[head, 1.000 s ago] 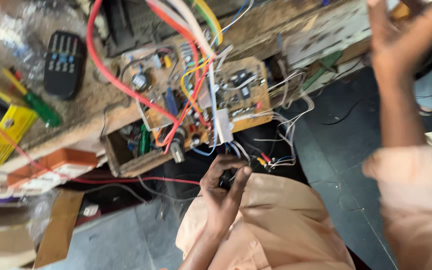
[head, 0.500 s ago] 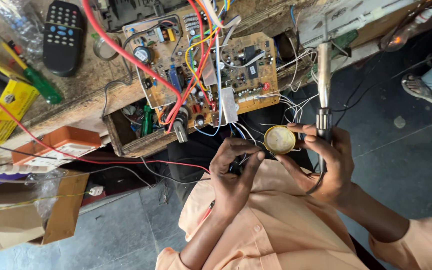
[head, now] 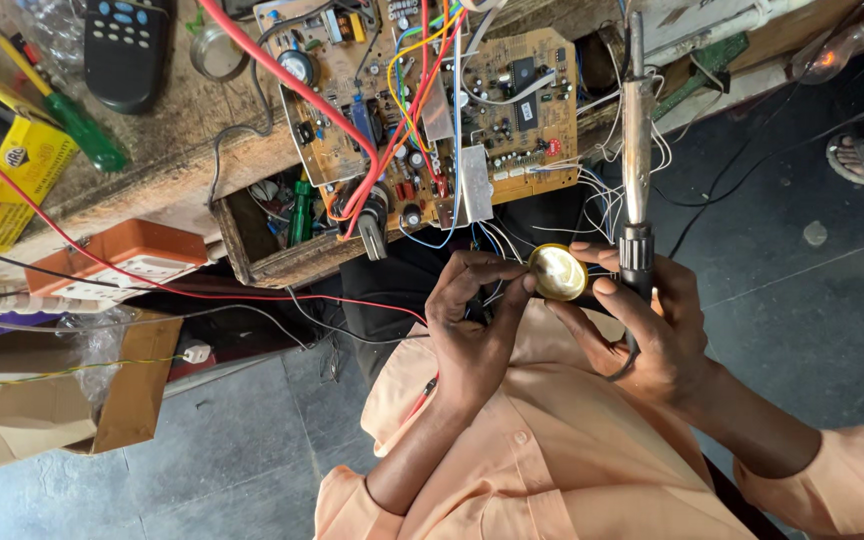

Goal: The person holds a small green circuit board and uses a soldering iron to apply heat to its components. They manipulate the board and wires with their hands, occasionally using a magnifying glass to inspect the work area.

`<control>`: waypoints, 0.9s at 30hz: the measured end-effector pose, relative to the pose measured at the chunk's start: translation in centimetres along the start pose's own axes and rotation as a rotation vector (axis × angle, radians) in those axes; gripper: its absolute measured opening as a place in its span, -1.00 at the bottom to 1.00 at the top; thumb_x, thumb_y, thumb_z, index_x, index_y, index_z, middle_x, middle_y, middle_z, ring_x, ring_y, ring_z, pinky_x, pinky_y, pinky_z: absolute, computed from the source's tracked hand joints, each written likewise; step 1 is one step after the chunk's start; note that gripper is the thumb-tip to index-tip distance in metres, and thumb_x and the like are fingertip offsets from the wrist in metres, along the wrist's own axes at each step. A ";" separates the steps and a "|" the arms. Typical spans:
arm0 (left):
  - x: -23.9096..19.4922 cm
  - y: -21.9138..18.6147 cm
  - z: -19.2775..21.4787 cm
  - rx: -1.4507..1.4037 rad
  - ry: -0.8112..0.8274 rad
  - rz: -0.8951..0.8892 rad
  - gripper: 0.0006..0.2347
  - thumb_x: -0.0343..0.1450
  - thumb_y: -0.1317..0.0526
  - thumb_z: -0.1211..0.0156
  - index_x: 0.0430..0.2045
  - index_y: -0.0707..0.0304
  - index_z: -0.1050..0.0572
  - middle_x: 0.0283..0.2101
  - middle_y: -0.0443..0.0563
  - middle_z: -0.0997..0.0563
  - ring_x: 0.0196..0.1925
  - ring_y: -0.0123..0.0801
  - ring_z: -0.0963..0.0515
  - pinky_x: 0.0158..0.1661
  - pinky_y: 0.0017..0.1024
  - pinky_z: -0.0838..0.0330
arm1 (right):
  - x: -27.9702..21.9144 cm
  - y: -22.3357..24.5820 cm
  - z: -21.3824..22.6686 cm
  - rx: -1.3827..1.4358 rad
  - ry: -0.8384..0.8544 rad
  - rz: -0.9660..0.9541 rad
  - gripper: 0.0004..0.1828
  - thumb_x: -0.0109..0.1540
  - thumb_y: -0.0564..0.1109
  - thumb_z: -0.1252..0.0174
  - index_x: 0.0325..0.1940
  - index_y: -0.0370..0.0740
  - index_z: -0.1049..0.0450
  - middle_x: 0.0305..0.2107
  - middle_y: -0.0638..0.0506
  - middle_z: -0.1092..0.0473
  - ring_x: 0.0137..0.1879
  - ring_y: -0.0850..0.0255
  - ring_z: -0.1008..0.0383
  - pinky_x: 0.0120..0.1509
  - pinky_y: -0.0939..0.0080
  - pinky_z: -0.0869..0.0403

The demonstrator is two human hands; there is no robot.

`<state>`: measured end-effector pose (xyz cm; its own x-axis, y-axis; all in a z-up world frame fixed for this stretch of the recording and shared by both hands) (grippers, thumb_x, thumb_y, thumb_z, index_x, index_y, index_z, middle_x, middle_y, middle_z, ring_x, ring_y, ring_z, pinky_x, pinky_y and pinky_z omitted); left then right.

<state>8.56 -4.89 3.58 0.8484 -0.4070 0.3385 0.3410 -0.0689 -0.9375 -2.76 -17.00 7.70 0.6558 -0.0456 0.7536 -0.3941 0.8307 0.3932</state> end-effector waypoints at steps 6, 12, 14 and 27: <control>0.0 0.3 0.1 0.007 -0.001 0.028 -0.89 0.40 0.42 -0.39 -0.27 0.34 -0.60 -0.19 0.02 -0.59 -0.19 -0.41 -0.57 -0.16 -0.51 -0.45 | -0.6 0.1 -0.2 -0.019 0.032 0.015 -0.15 0.13 -0.33 -0.51 0.34 -0.10 -0.15 0.18 -0.17 -0.18 0.26 -0.09 -0.48 0.28 0.00 -0.61; -0.1 0.7 0.0 0.005 0.005 0.066 -0.90 0.39 0.42 -0.40 -0.28 0.35 -0.62 -0.20 0.02 -0.59 -0.20 -0.42 -0.56 -0.17 -0.52 -0.44 | -1.0 0.0 -0.3 0.010 0.037 0.026 -0.14 0.15 -0.35 -0.50 0.37 -0.05 -0.14 0.18 -0.13 -0.17 0.27 -0.07 -0.48 0.30 -0.01 -0.61; -0.1 0.9 0.0 -0.001 0.003 0.089 -0.90 0.39 0.43 -0.40 -0.28 0.35 -0.62 -0.21 0.02 -0.59 -0.21 -0.42 -0.55 -0.19 -0.53 -0.43 | -1.0 0.0 -0.4 0.009 0.041 0.030 -0.14 0.15 -0.35 -0.49 0.37 -0.06 -0.13 0.18 -0.14 -0.17 0.27 -0.07 -0.48 0.30 0.00 -0.61; 0.0 0.6 0.1 -0.010 0.014 0.073 -0.90 0.39 0.43 -0.40 -0.29 0.33 -0.62 -0.20 0.00 -0.59 -0.20 -0.44 -0.56 -0.18 -0.53 -0.44 | -1.0 -0.1 -0.4 0.027 0.037 0.026 -0.16 0.16 -0.34 -0.48 0.37 -0.05 -0.14 0.17 -0.15 -0.18 0.29 -0.05 -0.47 0.31 0.03 -0.63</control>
<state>8.76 -4.85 3.05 0.8649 -0.4243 0.2681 0.2744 -0.0476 -0.9604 -3.13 -16.85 6.72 0.6680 -0.0029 0.7441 -0.4288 0.8158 0.3881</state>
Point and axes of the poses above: each hand's wrist, its own x-axis towards the middle knuckle, its own z-axis out of the back of the hand, y = z × x, the point moved 10 cm from there along x, towards the middle knuckle
